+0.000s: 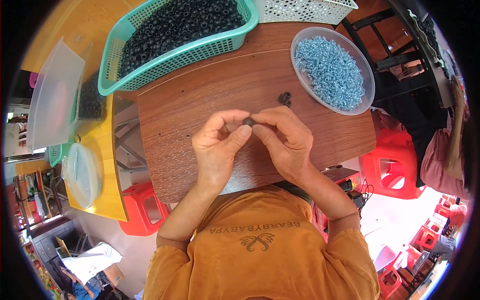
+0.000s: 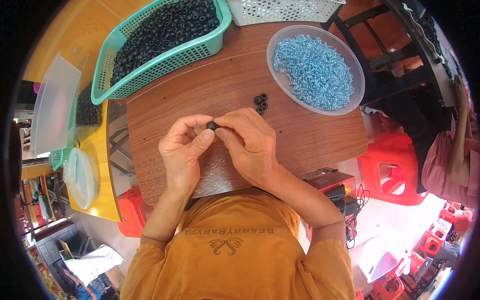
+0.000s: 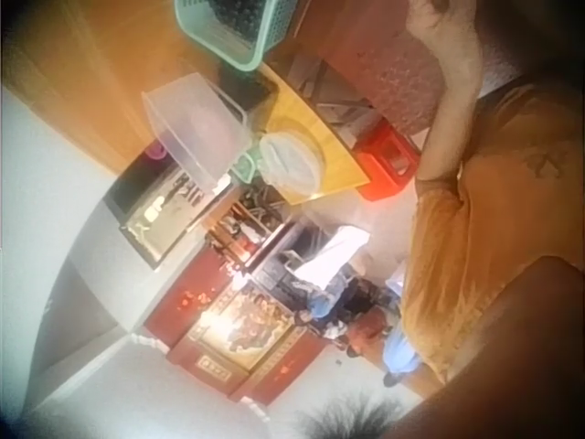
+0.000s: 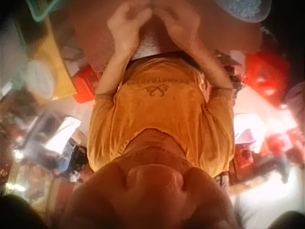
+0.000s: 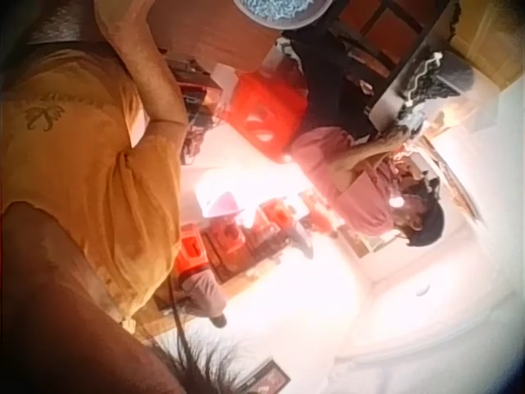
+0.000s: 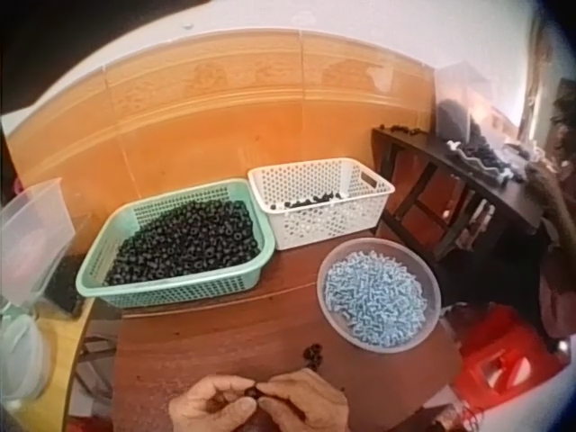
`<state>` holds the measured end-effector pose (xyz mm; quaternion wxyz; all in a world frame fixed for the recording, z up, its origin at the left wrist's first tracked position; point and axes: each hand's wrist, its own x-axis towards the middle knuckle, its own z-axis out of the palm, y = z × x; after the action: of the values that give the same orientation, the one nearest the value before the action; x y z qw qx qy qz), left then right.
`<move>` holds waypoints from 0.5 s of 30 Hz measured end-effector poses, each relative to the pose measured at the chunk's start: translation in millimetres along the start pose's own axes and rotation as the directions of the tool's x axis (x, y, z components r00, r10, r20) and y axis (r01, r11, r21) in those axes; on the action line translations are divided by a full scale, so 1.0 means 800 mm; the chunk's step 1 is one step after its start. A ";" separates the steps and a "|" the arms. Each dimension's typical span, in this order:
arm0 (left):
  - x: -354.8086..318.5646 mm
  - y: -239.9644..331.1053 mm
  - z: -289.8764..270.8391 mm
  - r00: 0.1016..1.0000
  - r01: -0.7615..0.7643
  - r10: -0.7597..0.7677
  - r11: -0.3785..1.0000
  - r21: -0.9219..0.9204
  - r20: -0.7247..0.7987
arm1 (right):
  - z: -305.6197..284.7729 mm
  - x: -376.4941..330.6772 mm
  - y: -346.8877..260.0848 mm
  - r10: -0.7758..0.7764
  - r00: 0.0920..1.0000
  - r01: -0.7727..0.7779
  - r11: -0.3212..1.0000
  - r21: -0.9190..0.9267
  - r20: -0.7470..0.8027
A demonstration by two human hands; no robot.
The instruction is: The person assembles small components by inserting tiny springs into black rubber rings by hand.
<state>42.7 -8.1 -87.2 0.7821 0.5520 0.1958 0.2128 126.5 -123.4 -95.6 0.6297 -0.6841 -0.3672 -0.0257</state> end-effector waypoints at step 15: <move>0.000 0.001 -0.009 0.910 -0.400 0.401 0.793 0.459 0.100 | 0.004 -0.004 -0.005 0.263 0.954 -0.293 0.919 0.263 0.143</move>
<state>38.7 -2.5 -88.8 0.5616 0.7532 0.1212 0.3204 121.0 -122.4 -94.7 0.6976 -0.6332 -0.2986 0.1525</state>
